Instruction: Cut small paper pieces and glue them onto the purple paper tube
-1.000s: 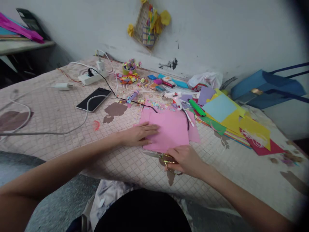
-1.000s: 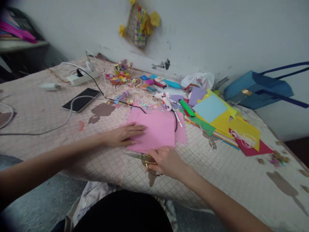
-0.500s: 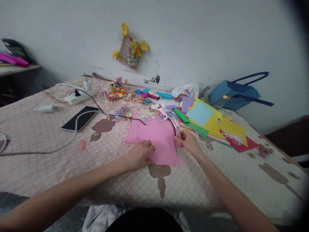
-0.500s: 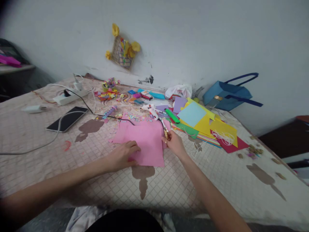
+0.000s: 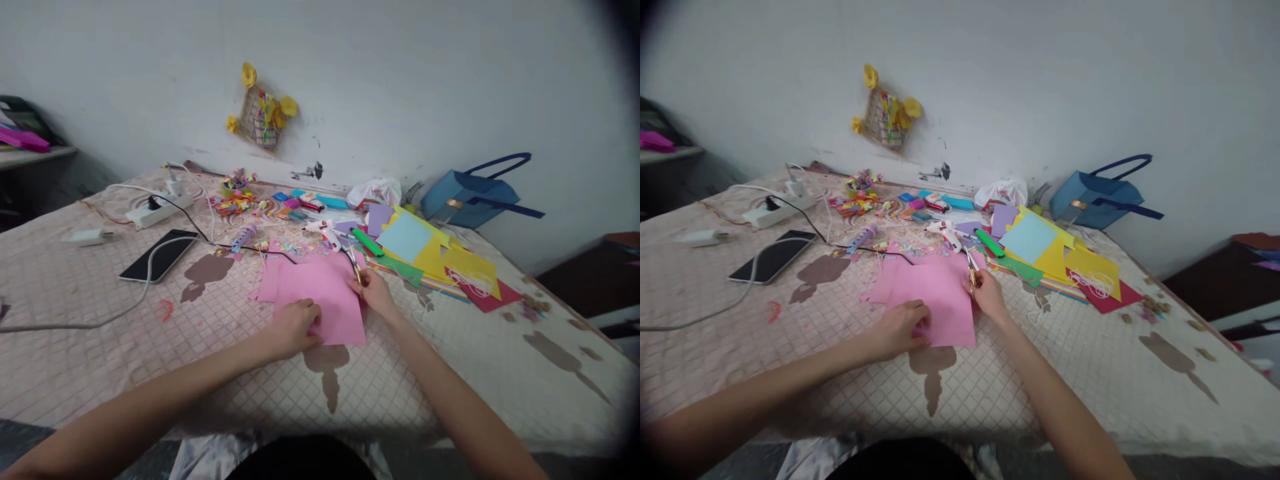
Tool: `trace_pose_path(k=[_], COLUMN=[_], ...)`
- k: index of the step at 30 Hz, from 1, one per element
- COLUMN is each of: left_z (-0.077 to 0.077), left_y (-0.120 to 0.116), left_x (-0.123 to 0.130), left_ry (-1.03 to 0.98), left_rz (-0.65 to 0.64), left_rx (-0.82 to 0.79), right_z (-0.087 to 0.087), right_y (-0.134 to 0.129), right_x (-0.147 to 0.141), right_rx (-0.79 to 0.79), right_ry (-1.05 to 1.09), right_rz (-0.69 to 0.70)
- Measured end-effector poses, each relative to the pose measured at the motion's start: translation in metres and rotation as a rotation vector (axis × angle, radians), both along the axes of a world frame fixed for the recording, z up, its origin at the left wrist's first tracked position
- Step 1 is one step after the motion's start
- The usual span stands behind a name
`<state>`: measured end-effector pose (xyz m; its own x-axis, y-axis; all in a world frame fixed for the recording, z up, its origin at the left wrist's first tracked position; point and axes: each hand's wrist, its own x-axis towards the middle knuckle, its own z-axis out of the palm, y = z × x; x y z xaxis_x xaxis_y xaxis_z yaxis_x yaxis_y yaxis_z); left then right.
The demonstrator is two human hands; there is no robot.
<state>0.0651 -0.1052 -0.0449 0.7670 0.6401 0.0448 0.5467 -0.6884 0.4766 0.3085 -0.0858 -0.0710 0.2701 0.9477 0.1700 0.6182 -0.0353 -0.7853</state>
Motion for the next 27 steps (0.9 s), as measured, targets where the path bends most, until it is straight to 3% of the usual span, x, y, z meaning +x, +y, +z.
trace_pose_path(k=[8, 15, 18, 23, 27], left_z=[0.002, 0.003, 0.004, 0.002, 0.004], left_y=[-0.003, -0.005, -0.008, -0.012, -0.011], left_x=[0.004, 0.009, 0.009, 0.009, 0.009], left_ry=[-0.043, 0.027, 0.047, 0.147, 0.075], left_rz=[-0.028, -0.058, -0.106, -0.284, -0.358], left_rx=[-0.065, -0.021, 0.103, 0.447, 0.567], right_z=[0.005, 0.007, 0.006, 0.005, 0.009], right_y=[-0.007, -0.011, -0.010, -0.011, -0.015], right_x=[-0.010, -0.013, -0.011, -0.005, 0.008], right_rx=[0.004, 0.042, 0.087, 0.151, 0.208], right_ry=[0.260, 0.322, 0.316, 0.300, 0.275], right_rz=[0.067, 0.088, 0.078, 0.065, 0.012])
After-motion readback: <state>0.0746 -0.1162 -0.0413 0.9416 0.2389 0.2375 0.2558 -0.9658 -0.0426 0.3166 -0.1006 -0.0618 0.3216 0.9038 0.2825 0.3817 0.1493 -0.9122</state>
